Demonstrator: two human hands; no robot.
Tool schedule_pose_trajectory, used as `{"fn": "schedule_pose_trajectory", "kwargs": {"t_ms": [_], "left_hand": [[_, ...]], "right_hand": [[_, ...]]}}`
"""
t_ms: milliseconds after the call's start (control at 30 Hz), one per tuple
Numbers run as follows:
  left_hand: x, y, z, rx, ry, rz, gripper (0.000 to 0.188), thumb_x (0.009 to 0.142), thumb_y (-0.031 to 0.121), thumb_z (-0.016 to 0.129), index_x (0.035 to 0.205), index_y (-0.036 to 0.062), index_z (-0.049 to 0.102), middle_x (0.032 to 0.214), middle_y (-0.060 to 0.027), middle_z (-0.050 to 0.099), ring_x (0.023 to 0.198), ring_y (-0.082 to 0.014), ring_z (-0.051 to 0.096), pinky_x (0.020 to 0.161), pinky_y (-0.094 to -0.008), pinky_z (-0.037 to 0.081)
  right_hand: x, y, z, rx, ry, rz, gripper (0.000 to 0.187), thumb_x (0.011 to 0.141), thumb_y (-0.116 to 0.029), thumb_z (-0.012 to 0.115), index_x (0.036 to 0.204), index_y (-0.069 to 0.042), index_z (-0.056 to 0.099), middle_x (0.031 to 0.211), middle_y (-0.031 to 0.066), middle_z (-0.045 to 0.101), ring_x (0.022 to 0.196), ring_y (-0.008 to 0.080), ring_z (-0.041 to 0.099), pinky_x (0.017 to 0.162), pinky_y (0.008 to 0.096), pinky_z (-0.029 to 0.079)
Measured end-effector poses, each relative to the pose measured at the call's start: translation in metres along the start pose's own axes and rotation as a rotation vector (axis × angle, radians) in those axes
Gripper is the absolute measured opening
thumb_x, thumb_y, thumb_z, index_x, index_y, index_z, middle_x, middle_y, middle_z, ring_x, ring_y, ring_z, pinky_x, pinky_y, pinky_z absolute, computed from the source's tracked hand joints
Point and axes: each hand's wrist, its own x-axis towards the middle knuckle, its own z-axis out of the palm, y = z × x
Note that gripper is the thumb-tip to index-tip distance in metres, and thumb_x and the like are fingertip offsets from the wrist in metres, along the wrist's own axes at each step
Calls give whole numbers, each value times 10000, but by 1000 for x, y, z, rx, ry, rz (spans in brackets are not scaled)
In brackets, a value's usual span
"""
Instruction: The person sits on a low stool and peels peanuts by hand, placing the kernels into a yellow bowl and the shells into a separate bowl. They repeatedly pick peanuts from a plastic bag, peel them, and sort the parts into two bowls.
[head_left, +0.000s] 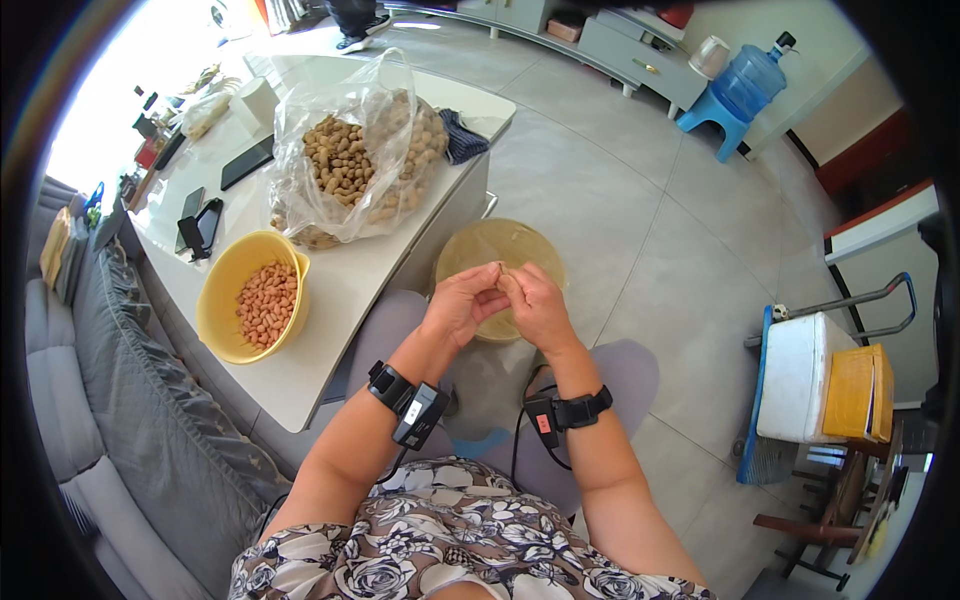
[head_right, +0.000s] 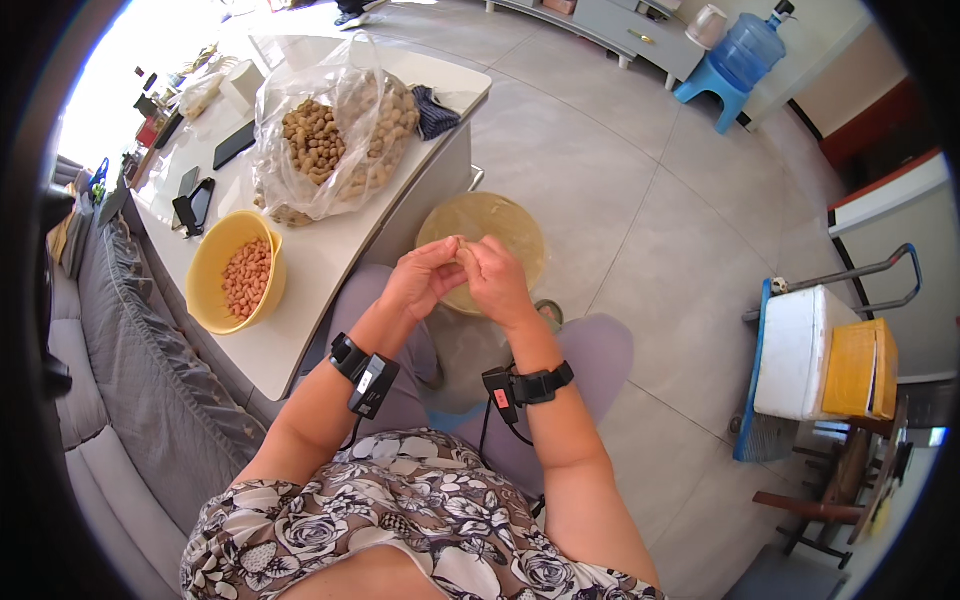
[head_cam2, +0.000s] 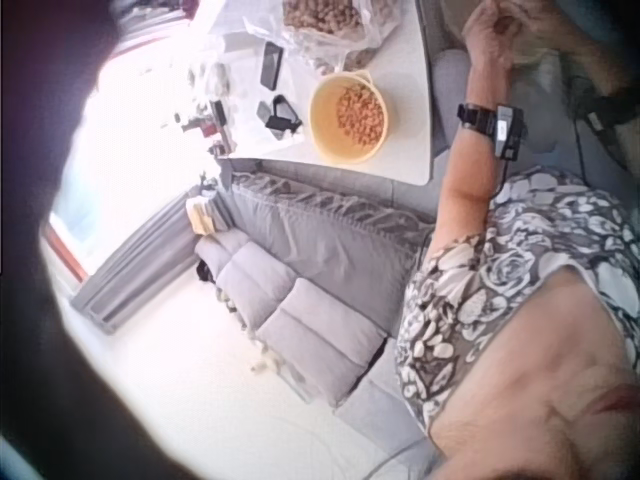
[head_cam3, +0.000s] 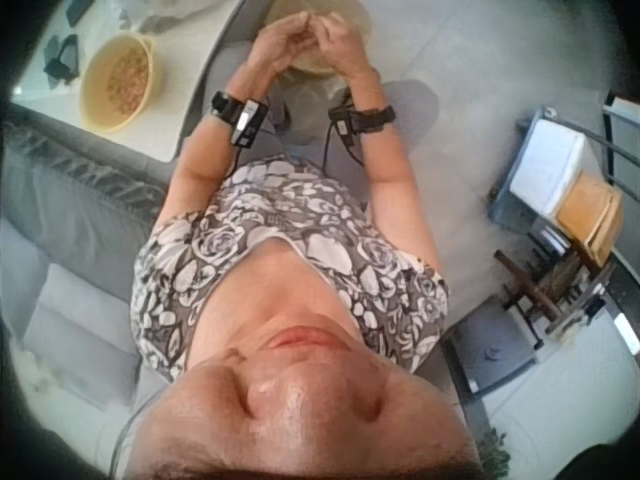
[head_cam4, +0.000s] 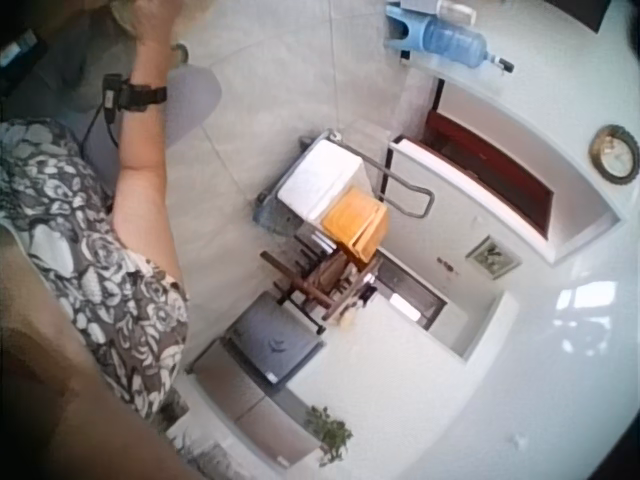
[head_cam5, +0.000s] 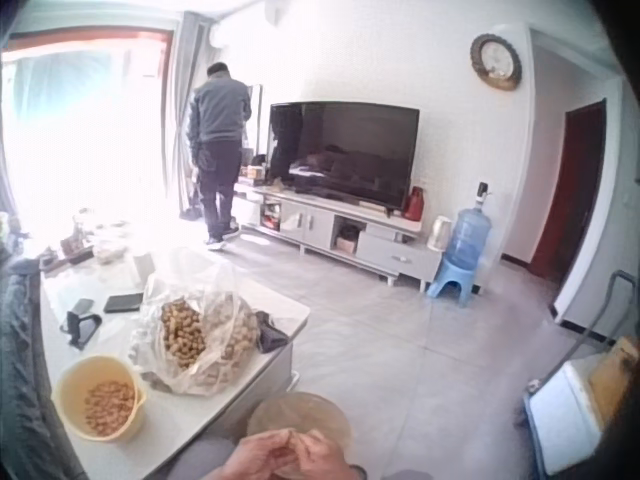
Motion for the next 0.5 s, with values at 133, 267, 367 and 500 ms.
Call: {"fn": "schedule_pose_trajectory", "kwargs": {"t_ms": [133,267,367,500], "left_hand": [[7,-15,1,-11,67,32,228,892,141,554,1062,-9,577,972,-67,612,882,-169,595,827,-317,502],[15,-25,4,-107,49,102,240,903,138,536,1098,-2,555,991,-62,590,915,-157,573,837,-300,486],[20,-24,2,-196,-3,94,256,908,124,522,1130,-4,527,997,-65,573,930,-152,559,838,-289,479],[23,-17,-3,-279,-38,72,250,909,92,498,1123,-38,501,1015,-97,569,920,-161,562,889,-324,467]], "right_hand": [[-6,13,10,-5,102,33,160,873,-166,537,891,-43,638,747,112,521,702,268,526,622,346,431],[-8,20,15,13,206,107,161,872,-171,550,924,-48,638,777,109,523,720,254,535,628,338,431],[-8,21,15,42,212,72,165,860,-158,575,971,-52,637,819,92,516,741,220,546,641,315,437],[-8,18,9,266,152,76,199,860,-126,591,1044,-63,632,921,65,511,807,156,519,688,267,432]]}}
